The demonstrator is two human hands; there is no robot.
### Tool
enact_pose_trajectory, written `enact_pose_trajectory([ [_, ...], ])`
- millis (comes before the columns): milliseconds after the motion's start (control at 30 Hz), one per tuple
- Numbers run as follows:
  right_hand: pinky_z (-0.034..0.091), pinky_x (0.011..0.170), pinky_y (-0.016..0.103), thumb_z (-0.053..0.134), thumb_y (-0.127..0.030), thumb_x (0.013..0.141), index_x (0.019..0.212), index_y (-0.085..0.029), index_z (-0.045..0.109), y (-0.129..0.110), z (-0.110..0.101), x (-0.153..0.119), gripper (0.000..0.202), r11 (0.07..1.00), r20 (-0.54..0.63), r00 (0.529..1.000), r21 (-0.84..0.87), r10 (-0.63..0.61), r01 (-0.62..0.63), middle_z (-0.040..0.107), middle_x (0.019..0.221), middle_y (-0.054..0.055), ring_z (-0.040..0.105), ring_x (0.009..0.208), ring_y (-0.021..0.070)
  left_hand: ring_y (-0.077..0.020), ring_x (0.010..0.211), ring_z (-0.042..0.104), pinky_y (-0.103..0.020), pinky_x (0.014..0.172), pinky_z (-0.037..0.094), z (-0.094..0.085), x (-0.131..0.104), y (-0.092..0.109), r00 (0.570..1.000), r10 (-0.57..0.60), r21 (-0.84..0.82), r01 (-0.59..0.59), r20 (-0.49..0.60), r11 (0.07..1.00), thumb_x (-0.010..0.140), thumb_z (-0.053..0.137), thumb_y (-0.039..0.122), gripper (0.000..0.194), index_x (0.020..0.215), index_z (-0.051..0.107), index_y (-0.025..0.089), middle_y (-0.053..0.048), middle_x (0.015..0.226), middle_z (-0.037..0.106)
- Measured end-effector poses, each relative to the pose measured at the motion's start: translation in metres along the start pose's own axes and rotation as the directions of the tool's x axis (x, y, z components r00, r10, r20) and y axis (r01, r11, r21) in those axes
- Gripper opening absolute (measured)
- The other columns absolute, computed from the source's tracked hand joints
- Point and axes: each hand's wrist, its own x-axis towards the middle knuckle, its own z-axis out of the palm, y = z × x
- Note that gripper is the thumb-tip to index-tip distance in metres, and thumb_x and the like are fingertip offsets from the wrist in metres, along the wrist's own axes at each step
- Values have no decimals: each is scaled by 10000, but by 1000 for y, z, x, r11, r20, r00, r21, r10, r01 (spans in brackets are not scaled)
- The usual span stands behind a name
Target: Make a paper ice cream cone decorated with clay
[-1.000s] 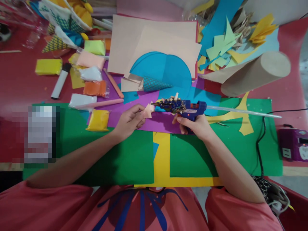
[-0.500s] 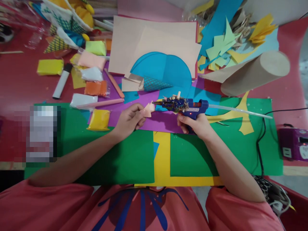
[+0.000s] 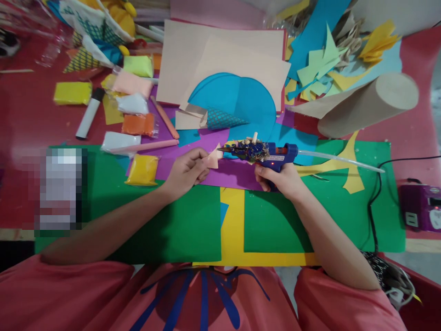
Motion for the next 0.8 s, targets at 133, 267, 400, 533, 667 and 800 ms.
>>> enact_pose_trajectory([
  [133, 349, 339, 240, 794, -434, 673, 556, -180, 541, 0, 0, 0, 377, 1000, 2, 1000, -4, -2, 2, 537, 487, -24, 473, 326, 84, -21, 366, 275, -156, 358, 213, -1, 0, 0, 1000, 11, -1, -11, 8, 1000, 827, 614, 613, 456, 732, 449, 199, 121, 455, 335],
  [267, 336, 339, 239, 794, -417, 677, 541, -180, 545, 0, 0, 0, 369, 1000, 2, 1000, 0, -6, 6, 533, 471, -24, 472, 323, 84, -17, 360, 277, -152, 355, 214, -1, 0, 0, 1000, 26, -1, -26, 8, 1000, 826, 616, 617, 464, 726, 451, 195, 121, 450, 342],
  [400, 340, 347, 244, 783, -430, 695, 527, -184, 544, 0, 0, 0, 382, 1000, 10, 1000, -18, -8, 8, 529, 460, -23, 469, 329, 87, -16, 359, 269, -148, 354, 212, 0, 0, 0, 1000, 18, -7, -18, 6, 1000, 817, 626, 621, 468, 728, 450, 196, 127, 448, 323],
  [533, 341, 346, 246, 787, -437, 688, 525, -186, 543, 1, 0, 0, 386, 1000, -3, 1000, -23, -5, 4, 526, 453, -27, 463, 327, 88, -19, 357, 264, -151, 352, 211, 0, 1, 0, 1000, 25, -1, -25, 11, 1000, 817, 616, 632, 476, 721, 435, 202, 126, 447, 320],
  [667, 344, 341, 248, 785, -427, 678, 513, -187, 539, 1, 0, 0, 381, 1000, -30, 1000, -12, 3, -3, 522, 449, -28, 450, 315, 83, -23, 365, 271, -151, 357, 222, 0, 0, 0, 1000, 22, 8, -22, 0, 1000, 819, 616, 621, 469, 717, 418, 208, 122, 452, 326],
  [800, 338, 341, 247, 781, -406, 680, 502, -187, 535, 1, 0, 0, 375, 1000, -24, 1000, -4, 4, -4, 513, 437, -29, 451, 312, 84, -23, 366, 273, -150, 355, 219, 0, 0, 1, 1000, 23, 10, -23, 2, 1000, 822, 612, 618, 465, 715, 422, 207, 120, 451, 327],
])
